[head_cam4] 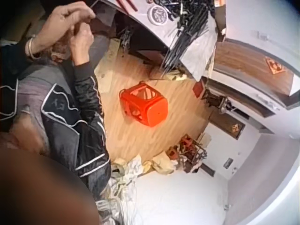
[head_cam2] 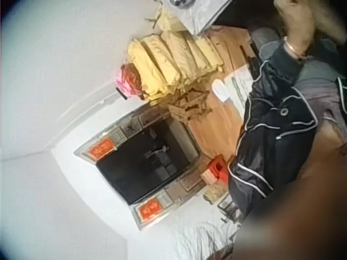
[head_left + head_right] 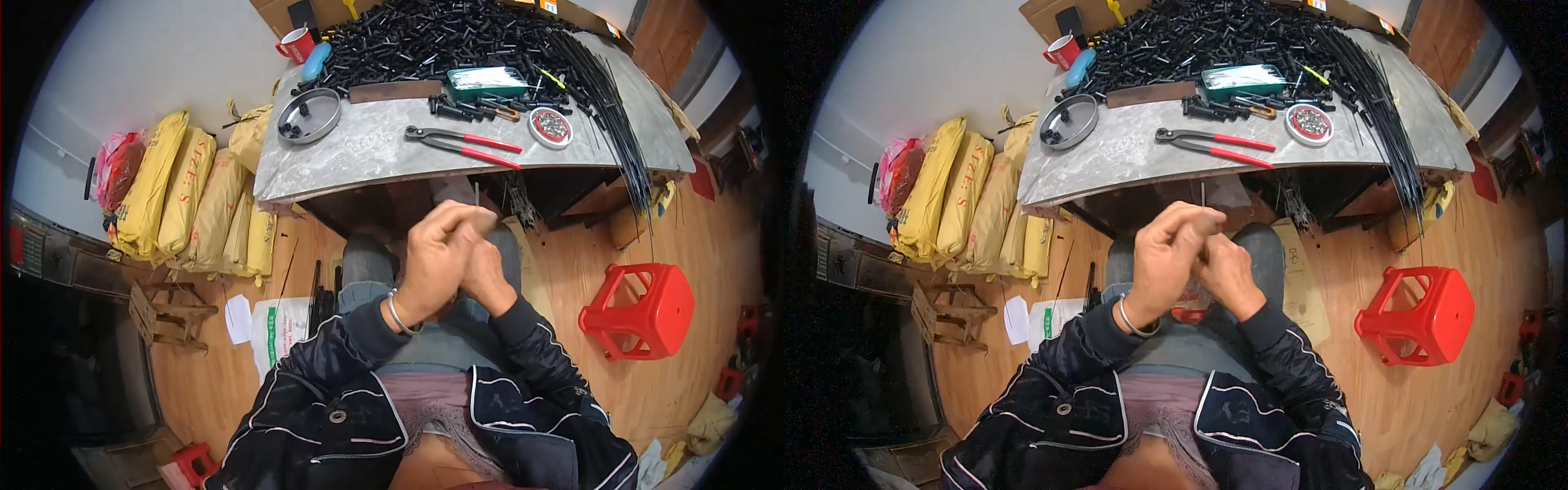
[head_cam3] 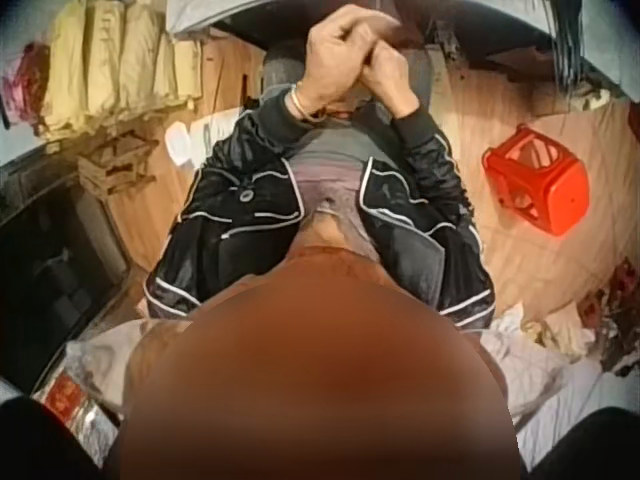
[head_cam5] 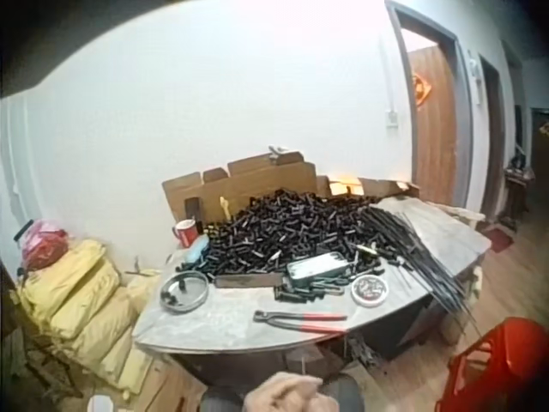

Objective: Sorting bundles of black cable ties and clipping the ends or adjusting them using pliers at a workbench.

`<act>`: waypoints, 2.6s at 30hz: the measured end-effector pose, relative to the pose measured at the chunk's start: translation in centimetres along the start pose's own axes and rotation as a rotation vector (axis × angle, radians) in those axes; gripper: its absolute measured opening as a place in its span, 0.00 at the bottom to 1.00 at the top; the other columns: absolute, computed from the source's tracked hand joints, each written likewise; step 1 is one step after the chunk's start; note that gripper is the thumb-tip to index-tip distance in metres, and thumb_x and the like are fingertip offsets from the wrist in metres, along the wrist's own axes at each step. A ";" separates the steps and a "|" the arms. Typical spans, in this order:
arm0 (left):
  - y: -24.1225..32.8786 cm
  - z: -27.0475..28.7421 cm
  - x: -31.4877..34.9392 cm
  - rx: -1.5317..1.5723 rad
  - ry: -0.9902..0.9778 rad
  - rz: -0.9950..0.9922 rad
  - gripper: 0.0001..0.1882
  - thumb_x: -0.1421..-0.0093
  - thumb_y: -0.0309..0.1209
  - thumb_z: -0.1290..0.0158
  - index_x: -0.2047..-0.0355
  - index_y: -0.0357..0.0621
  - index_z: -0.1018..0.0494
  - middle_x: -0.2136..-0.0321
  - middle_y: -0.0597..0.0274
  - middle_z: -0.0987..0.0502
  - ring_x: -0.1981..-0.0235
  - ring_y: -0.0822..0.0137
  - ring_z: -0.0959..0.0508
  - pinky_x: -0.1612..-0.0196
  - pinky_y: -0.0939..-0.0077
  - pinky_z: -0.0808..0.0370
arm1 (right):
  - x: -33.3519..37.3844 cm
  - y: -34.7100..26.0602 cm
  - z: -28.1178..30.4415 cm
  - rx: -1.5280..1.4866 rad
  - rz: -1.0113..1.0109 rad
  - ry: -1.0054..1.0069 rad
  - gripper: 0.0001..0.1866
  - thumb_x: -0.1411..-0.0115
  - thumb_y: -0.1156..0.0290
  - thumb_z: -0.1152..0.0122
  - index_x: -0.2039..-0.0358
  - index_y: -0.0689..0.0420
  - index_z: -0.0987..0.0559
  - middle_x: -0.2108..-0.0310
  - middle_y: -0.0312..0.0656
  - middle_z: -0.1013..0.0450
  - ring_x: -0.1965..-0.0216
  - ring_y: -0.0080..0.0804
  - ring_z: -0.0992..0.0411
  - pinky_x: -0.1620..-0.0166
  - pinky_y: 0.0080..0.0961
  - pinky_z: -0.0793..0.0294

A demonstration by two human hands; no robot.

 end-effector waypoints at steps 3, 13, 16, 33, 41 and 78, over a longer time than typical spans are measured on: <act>-1.5 1.4 0.1 0.049 0.041 -0.020 0.17 0.37 0.39 0.47 0.58 0.36 0.24 0.64 0.65 0.24 0.63 0.75 0.26 0.60 0.82 0.30 | -0.4 -0.1 -1.4 -0.030 0.010 -0.016 0.14 0.45 0.61 0.40 0.70 0.59 0.26 0.73 0.52 0.26 0.69 0.56 0.27 0.67 0.48 0.29; -0.9 4.9 -0.2 -0.024 0.077 -0.006 0.13 0.38 0.35 0.45 0.61 0.39 0.22 0.66 0.70 0.26 0.66 0.80 0.30 0.62 0.86 0.33 | -1.1 -2.6 -0.9 -0.063 0.036 -0.011 0.19 0.46 0.57 0.36 0.73 0.60 0.29 0.76 0.51 0.26 0.71 0.52 0.26 0.69 0.43 0.29; -1.6 6.2 -0.5 0.003 -0.010 0.077 0.14 0.37 0.37 0.46 0.61 0.38 0.22 0.68 0.71 0.26 0.67 0.80 0.30 0.63 0.86 0.34 | -1.7 -2.9 0.6 -0.673 0.064 0.053 0.15 0.45 0.64 0.35 0.69 0.64 0.26 0.77 0.40 0.27 0.74 0.27 0.28 0.68 0.26 0.29; -2.9 5.3 -0.3 0.710 -0.208 0.298 0.19 0.41 0.46 0.45 0.69 0.40 0.28 0.74 0.68 0.27 0.75 0.77 0.26 0.70 0.83 0.27 | -1.8 -3.8 4.5 -1.065 -0.196 -0.306 0.15 0.41 0.59 0.37 0.73 0.59 0.23 0.76 0.34 0.25 0.74 0.16 0.29 0.68 0.14 0.30; -2.8 4.2 -0.8 0.666 -0.079 0.329 0.19 0.39 0.47 0.47 0.69 0.42 0.29 0.71 0.68 0.29 0.68 0.76 0.31 0.61 0.81 0.33 | 0.2 -4.7 3.4 -1.100 -0.151 0.056 0.07 0.43 0.73 0.36 0.68 0.60 0.25 0.68 0.36 0.24 0.69 0.19 0.27 0.64 0.17 0.28; -10.4 29.3 -19.3 -1.393 0.289 -0.106 0.11 0.51 0.35 0.42 0.70 0.41 0.22 0.70 0.51 0.22 0.66 0.51 0.22 0.62 0.57 0.27 | -6.9 -7.3 1.1 -0.983 -0.049 -0.278 0.04 0.45 0.79 0.39 0.68 0.64 0.20 0.69 0.37 0.22 0.65 0.21 0.26 0.59 0.19 0.27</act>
Point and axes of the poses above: each hand's wrist, its own x-axis away from the middle knuckle, its own z-axis out of the back of the hand, y = z × x, the point moved 2 cm from there along -x, towards the middle knuckle
